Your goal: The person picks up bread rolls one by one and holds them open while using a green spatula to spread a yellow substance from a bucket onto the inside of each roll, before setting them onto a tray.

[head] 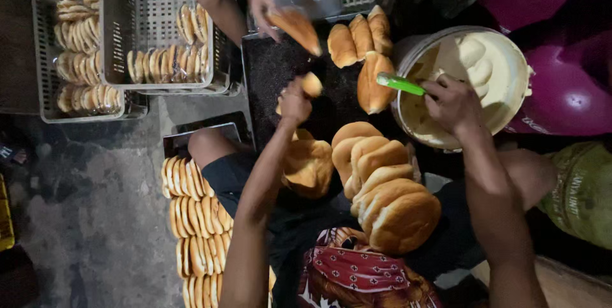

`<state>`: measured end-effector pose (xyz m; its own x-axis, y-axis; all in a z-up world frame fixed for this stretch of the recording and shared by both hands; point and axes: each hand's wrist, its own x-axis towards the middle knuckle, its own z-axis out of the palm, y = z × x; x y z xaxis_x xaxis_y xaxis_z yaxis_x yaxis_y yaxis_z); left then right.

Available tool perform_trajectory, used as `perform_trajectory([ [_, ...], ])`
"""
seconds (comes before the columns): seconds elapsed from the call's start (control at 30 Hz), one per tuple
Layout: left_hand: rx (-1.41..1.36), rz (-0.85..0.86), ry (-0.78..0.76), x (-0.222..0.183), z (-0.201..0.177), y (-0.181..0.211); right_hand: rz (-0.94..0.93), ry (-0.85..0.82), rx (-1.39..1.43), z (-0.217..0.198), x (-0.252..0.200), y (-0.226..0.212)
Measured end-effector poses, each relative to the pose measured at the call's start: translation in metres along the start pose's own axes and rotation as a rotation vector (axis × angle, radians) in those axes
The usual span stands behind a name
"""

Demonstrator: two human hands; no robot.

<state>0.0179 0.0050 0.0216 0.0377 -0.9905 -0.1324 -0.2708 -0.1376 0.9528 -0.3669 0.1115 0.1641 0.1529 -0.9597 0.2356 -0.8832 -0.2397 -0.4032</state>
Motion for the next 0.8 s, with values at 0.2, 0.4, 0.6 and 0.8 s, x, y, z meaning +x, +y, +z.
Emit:
perform_trajectory([
  [0.2,0.700,0.204,-0.147,0.017,0.023,-0.063,0.053,-0.020,-0.042,-0.012,-0.009,0.015],
  [0.4,-0.784,-0.353,-0.243,0.066,0.004,-0.066,0.251,-0.130,-0.056,-0.049,-0.010,0.032],
  [0.6,-0.145,-0.034,-0.160,0.087,0.041,-0.002,0.700,-0.633,-0.088,-0.047,0.002,0.046],
  [0.8,0.455,0.491,-0.433,-0.022,0.022,0.071,0.568,-0.585,-0.244,0.025,-0.015,0.095],
])
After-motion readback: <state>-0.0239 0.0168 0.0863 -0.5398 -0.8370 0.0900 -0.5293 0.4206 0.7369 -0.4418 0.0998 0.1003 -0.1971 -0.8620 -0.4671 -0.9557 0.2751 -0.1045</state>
